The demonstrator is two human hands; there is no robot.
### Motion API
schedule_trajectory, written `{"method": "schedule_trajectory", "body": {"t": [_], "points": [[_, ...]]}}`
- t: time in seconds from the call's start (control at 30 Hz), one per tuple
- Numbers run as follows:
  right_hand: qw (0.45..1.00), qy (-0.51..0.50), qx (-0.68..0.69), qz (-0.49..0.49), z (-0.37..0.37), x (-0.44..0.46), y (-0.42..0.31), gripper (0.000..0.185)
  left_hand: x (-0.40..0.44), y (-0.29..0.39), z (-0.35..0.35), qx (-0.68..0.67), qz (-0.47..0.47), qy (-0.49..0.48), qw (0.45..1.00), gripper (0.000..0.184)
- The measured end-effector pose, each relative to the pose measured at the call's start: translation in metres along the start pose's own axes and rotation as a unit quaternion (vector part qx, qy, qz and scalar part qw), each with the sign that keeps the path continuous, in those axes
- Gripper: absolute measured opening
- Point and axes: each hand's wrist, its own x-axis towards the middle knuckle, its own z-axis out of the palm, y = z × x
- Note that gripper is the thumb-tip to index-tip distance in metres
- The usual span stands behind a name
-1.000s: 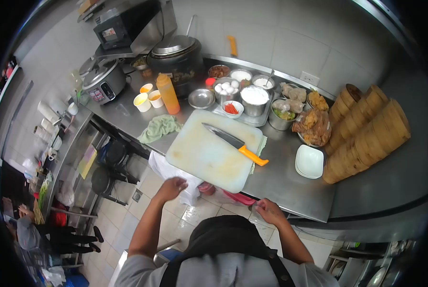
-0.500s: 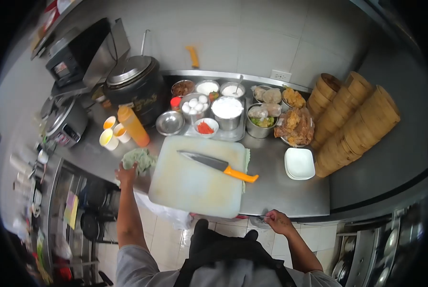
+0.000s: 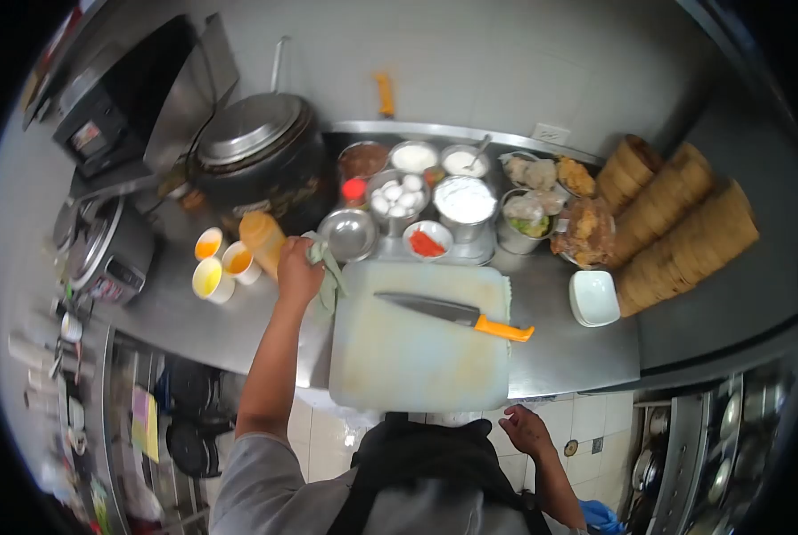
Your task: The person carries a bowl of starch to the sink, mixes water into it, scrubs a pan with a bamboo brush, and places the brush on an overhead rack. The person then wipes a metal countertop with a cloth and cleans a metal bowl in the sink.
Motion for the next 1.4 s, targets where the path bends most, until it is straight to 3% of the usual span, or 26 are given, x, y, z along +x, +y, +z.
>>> {"method": "schedule_trajectory", "body": {"t": [0.03, 0.07, 0.1, 0.17, 0.2, 0.23, 0.43, 0.53, 0.6, 0.67, 0.83, 0.87, 0.93, 1.0, 1.03, 1.07, 1.1, 1.13, 1.17, 1.2, 1.23, 1.27, 1.3, 1.33, 1.37, 1.4], "points": [[1.000, 0.015, -0.005, 0.007, 0.000, -0.004, -0.003, 0.032, 0.018, 0.005, 0.012, 0.055, 0.026, -0.007, 0.998, 0.037], [0.999, 0.029, 0.002, 0.040, -0.002, -0.010, -0.007, 0.032, 0.034, 0.000, 0.028, 0.138, 0.013, -0.081, 0.987, 0.048], [0.998, 0.041, 0.009, 0.051, -0.001, -0.018, -0.008, 0.032, 0.041, -0.003, 0.046, 0.129, 0.029, -0.085, 0.987, 0.048], [0.990, 0.108, 0.028, 0.081, 0.001, -0.032, -0.005, 0.032, 0.049, -0.006, 0.086, 0.244, -0.025, -0.173, 0.954, 0.063], [0.987, 0.133, 0.022, 0.086, 0.007, -0.042, 0.002, 0.032, 0.052, -0.012, 0.101, 0.216, -0.051, -0.276, 0.935, 0.072], [0.984, 0.144, 0.029, 0.098, 0.013, -0.053, 0.006, 0.032, 0.047, -0.016, 0.112, 0.211, -0.034, -0.281, 0.936, 0.072], [0.970, 0.134, 0.040, 0.199, 0.050, -0.098, 0.022, 0.032, 0.035, -0.003, 0.119, 0.218, -0.013, -0.225, 0.949, 0.062], [0.978, 0.107, 0.046, 0.175, 0.054, -0.100, 0.029, 0.031, 0.036, -0.001, 0.120, 0.218, 0.017, -0.213, 0.952, 0.052], [0.970, 0.131, 0.033, 0.202, 0.046, -0.097, 0.020, 0.033, 0.034, -0.018, 0.131, 0.169, 0.073, -0.176, 0.967, 0.044], [0.969, 0.186, 0.033, 0.161, 0.051, -0.094, 0.031, 0.030, 0.035, -0.028, 0.137, 0.167, 0.107, -0.144, 0.970, 0.039], [0.970, 0.190, 0.029, 0.151, 0.041, -0.104, 0.025, 0.029, 0.041, -0.023, 0.133, 0.123, 0.026, -0.166, 0.978, 0.031], [0.973, 0.183, -0.010, 0.139, 0.044, -0.105, 0.032, 0.030, 0.045, -0.045, 0.146, 0.116, 0.064, -0.134, 0.982, 0.030], [0.972, 0.195, -0.068, 0.116, 0.067, -0.107, 0.075, 0.033, 0.056, -0.065, 0.156, 0.169, 0.092, -0.023, 0.981, 0.026], [0.962, 0.153, -0.009, 0.228, 0.049, -0.117, 0.050, 0.034, 0.058, -0.044, 0.124, 0.271, 0.160, -0.056, 0.948, 0.017], [0.959, 0.184, 0.016, 0.216, 0.060, -0.119, 0.067, 0.033, 0.058, -0.032, 0.107, 0.317, 0.197, -0.068, 0.925, 0.015], [0.957, 0.228, 0.021, 0.180, 0.071, -0.126, 0.081, 0.033, 0.051, -0.042, 0.085, 0.129, 0.254, -0.031, 0.958, 0.013], [0.951, 0.197, 0.114, 0.211, 0.068, -0.133, 0.080, 0.032, 0.044, -0.051, 0.061, -0.050, 0.326, -0.014, 0.944, 0.016], [0.941, 0.193, 0.167, 0.221, 0.074, -0.139, 0.086, 0.032, 0.026, -0.036, 0.023, 0.076, 0.256, -0.084, 0.960, 0.018], [0.943, 0.204, 0.153, 0.214, 0.105, -0.139, 0.116, 0.031, 0.011, -0.056, 0.007, 0.096, 0.235, -0.054, 0.966, 0.019], [0.926, 0.205, 0.167, 0.269, 0.116, -0.146, 0.121, 0.032, -0.003, -0.079, -0.011, 0.105, 0.173, -0.087, 0.975, 0.024], [0.915, 0.193, 0.210, 0.286, 0.136, -0.152, 0.136, 0.031, -0.016, -0.106, -0.024, 0.193, 0.209, -0.070, 0.956, 0.025], [0.900, 0.198, 0.236, 0.308, 0.158, -0.151, 0.145, 0.032, -0.025, -0.149, -0.025, 0.294, 0.310, -0.056, 0.902, 0.025], [0.887, 0.199, 0.261, 0.324, 0.179, -0.156, 0.155, 0.033, -0.050, -0.139, -0.038, 0.462, 0.381, -0.100, 0.795, 0.028], [0.879, 0.196, 0.278, 0.335, 0.205, -0.162, 0.167, 0.033, -0.060, -0.163, -0.038, 0.324, 0.255, -0.190, 0.891, 0.031], [0.855, 0.203, 0.324, 0.349, 0.234, -0.166, 0.180, 0.032, -0.068, -0.184, -0.037, 0.175, 0.111, -0.271, 0.940, 0.034], [0.830, 0.211, 0.368, 0.362, 0.259, -0.169, 0.190, 0.032, -0.075, -0.173, -0.036, 0.190, 0.092, -0.246, 0.946, 0.037]]}}
